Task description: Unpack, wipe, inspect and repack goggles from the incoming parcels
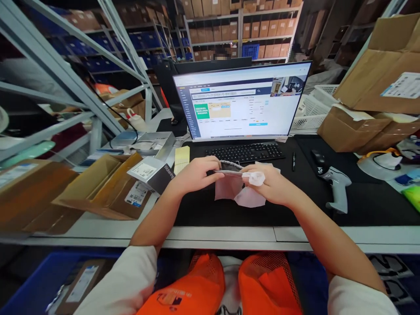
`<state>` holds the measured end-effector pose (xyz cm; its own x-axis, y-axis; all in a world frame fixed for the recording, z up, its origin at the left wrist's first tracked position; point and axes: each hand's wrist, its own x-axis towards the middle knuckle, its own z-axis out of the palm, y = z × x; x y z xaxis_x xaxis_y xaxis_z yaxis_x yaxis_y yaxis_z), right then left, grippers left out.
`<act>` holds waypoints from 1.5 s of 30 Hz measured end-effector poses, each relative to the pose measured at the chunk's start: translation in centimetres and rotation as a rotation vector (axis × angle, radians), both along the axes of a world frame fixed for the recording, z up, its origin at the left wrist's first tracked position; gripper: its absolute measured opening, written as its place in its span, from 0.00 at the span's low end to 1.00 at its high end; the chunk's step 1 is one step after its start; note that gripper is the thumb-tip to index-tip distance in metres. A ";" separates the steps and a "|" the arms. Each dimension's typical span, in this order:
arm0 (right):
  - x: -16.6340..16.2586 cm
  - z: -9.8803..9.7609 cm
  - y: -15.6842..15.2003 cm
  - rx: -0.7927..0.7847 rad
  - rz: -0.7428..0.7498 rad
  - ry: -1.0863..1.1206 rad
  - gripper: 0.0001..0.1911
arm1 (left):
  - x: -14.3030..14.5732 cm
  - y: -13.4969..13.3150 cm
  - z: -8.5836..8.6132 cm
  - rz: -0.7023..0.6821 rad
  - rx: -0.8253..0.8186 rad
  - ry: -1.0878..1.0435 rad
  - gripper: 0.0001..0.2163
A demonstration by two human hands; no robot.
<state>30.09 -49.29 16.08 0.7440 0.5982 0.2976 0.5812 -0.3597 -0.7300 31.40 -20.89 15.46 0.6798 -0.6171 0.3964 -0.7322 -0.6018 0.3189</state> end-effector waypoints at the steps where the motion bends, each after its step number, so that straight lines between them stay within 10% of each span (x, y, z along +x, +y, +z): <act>1: -0.1 0.1 -0.7 0.032 -0.044 0.055 0.16 | 0.0 0.0 -0.4 -0.035 -0.048 0.040 0.13; 10: -0.5 1.4 0.8 1.092 -0.324 -0.173 0.19 | 0.7 0.0 -1.6 -0.314 -0.174 0.217 0.09; 24: -0.3 -2.1 1.1 0.586 -0.134 -0.083 0.25 | 2.2 1.1 -2.0 -0.355 -0.278 0.581 0.17; 40: -2.0 -4.4 3.2 0.605 -0.125 -0.094 0.27 | 1.5 -2.5 -4.3 -0.417 -0.479 0.407 0.19; 45: -2.1 -6.8 2.2 0.632 -0.268 0.355 0.32 | 1.1 -3.1 -5.1 -0.290 -0.729 0.285 0.20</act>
<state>28.03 -47.04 9.29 0.9543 0.1795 0.2391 0.2257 0.0918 -0.9698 32.53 -23.99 10.33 0.6680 -0.4383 0.6014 -0.6589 0.0273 0.7518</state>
